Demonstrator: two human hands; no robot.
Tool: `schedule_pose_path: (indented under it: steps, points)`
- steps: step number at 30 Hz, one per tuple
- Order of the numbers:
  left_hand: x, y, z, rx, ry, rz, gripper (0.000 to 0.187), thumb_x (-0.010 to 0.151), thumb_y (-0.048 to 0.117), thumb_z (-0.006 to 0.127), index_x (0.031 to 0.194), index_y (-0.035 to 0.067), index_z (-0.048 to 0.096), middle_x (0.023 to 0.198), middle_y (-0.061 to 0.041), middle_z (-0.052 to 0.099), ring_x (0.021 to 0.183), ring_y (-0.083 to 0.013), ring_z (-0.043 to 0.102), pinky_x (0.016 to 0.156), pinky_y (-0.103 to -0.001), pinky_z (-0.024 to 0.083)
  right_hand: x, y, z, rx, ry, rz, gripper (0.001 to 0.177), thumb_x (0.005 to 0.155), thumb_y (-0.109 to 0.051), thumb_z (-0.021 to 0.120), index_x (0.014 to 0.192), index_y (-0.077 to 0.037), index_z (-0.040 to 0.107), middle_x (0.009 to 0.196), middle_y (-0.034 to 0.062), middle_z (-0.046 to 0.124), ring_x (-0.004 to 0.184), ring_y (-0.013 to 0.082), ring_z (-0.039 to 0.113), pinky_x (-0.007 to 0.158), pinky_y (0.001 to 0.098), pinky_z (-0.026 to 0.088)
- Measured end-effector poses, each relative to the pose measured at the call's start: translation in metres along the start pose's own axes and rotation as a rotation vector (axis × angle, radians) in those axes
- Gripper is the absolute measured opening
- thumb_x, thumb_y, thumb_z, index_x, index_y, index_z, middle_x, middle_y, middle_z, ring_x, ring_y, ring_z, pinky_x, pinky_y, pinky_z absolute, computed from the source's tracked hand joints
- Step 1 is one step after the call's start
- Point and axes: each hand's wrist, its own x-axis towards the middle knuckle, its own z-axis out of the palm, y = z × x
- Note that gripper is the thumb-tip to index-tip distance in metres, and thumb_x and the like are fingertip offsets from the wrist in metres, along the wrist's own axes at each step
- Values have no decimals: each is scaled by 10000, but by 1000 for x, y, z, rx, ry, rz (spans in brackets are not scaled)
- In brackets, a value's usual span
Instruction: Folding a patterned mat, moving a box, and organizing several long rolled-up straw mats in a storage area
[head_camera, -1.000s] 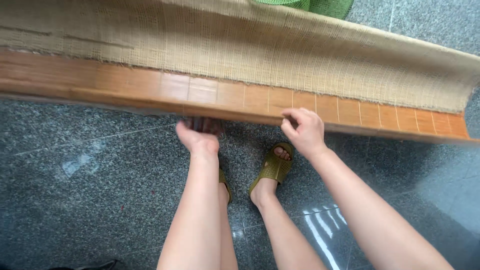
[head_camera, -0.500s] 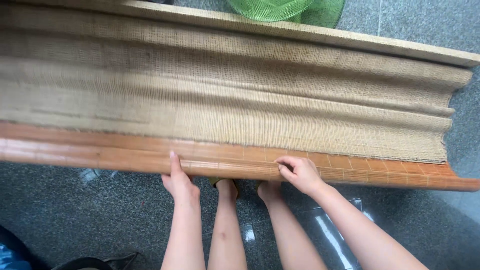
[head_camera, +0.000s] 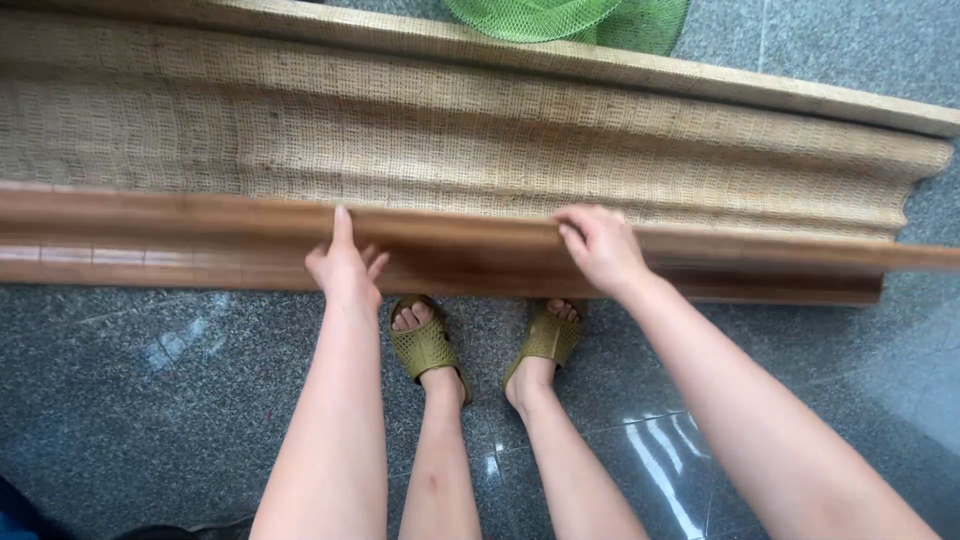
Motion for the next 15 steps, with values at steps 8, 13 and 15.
schedule_pose_path:
  steps: [8, 13, 15]
  points:
    - [86, -113, 1, -2, 12, 43, 895, 783, 130, 859, 1497, 30, 329, 1435, -226, 412, 1328, -343, 464, 1052, -529, 409, 13, 10, 32, -192, 117, -53, 446, 866, -168, 688, 1304, -220, 623, 1297, 49, 627, 1218, 278, 578, 986, 451, 454]
    - [43, -108, -5, -73, -3, -402, 907, 755, 211, 826, 1495, 114, 310, 1502, -216, 294, 1307, -399, 397, 956, -574, 338, -21, -6, 78, -265, -100, -87, 612, 797, -218, 723, 1382, -239, 547, 1462, 42, 505, 1352, 266, 464, 1096, 462, 361]
    - [36, -103, -3, -143, -109, -442, 907, 788, 173, 813, 1523, 63, 293, 1583, -232, 230, 1471, -420, 285, 1154, -599, 200, -26, -15, 87, -289, -151, -94, 700, 774, -222, 751, 1429, -238, 503, 1537, 53, 433, 1423, 276, 389, 1165, 476, 287]
